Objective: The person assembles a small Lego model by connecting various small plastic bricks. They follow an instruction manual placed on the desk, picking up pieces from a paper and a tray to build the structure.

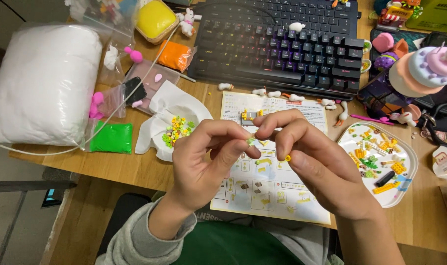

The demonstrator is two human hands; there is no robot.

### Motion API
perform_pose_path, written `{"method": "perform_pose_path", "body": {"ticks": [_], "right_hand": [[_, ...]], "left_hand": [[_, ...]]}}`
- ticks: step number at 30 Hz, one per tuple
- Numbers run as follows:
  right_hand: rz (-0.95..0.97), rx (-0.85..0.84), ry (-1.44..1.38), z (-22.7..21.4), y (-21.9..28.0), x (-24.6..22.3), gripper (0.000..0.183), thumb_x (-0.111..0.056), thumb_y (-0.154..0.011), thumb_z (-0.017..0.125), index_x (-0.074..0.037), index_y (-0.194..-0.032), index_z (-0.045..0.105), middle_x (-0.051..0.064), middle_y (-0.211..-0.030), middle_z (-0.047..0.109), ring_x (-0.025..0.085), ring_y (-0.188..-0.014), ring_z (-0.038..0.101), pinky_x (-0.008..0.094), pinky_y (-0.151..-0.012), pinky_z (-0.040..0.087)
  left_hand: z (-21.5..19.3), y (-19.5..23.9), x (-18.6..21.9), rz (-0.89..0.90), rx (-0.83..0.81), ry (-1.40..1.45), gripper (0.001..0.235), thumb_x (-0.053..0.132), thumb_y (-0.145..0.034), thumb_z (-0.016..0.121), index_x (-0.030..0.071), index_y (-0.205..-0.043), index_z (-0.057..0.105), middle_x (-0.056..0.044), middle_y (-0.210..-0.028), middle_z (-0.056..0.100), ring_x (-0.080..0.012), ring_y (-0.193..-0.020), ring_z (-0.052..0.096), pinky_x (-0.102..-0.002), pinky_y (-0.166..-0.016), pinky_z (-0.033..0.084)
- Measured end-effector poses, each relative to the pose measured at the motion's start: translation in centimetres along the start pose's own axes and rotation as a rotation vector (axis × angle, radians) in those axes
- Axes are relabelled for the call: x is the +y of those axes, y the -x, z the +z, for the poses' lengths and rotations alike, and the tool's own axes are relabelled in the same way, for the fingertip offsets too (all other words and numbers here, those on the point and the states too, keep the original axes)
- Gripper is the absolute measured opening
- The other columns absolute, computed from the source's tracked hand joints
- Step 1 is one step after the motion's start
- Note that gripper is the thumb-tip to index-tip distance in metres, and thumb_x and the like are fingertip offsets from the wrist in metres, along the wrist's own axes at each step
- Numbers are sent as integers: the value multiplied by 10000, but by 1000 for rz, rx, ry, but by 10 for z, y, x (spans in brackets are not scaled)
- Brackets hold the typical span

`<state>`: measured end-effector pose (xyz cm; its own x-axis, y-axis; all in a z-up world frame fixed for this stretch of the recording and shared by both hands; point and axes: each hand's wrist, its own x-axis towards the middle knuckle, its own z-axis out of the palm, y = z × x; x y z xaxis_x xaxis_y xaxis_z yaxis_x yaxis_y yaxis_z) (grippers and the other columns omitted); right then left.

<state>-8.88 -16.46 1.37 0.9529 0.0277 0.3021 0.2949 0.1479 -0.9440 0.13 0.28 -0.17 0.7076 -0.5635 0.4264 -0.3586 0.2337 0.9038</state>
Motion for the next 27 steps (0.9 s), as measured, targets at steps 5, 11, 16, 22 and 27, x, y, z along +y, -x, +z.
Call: {"method": "perform_pose_path", "body": {"ticks": [5, 11, 16, 22, 27], "right_hand": [[34, -1, 81, 1, -6, 4, 154, -258, -1016, 439, -121, -996, 507, 96, -1173, 492, 216, -1213, 449, 390, -1089, 352], [258, 64, 252, 7, -39, 27, 163, -211, -998, 420, -111, -1008, 549, 38, -1097, 534, 170, -1114, 507, 321, -1003, 376], [399, 62, 528, 28, -72, 45, 239, -203, -1007, 364, -112, -863, 531, -2, -939, 522, 116, -879, 461, 264, -783, 360], [303, -91, 881, 44, -91, 70, 343, -298, -1040, 377, -100, -820, 551, 26, -894, 464, 189, -916, 444, 318, -867, 333], [151, -212, 1033, 47, -103, 84, 144, -205, -949, 593, -104, -1042, 635, 73, -1008, 493, 253, -998, 445, 350, -858, 364]], "left_hand": [[-21, 5, -7, -21, 69, -73, 191, 242, -979, 531, 52, -993, 541, -109, -786, 716, -130, -576, 599, -195, -555, 489], [-85, 14, -45, -75, 238, -198, 153, 201, -1002, 518, 49, -999, 524, -127, -810, 703, -73, -430, 435, -170, -435, 372], [-130, 25, -70, -168, 334, -258, 162, 238, -1019, 503, 77, -1009, 512, -92, -804, 693, -76, -442, 426, -173, -467, 364], [-139, 32, -73, -157, 276, -255, 179, 222, -1028, 467, 50, -1009, 514, -94, -808, 683, -81, -485, 457, -185, -499, 398], [-137, 28, -70, -95, 127, -373, 141, 146, -1001, 498, 13, -1017, 542, -80, -814, 737, -110, -688, 706, -180, -569, 496]]}}
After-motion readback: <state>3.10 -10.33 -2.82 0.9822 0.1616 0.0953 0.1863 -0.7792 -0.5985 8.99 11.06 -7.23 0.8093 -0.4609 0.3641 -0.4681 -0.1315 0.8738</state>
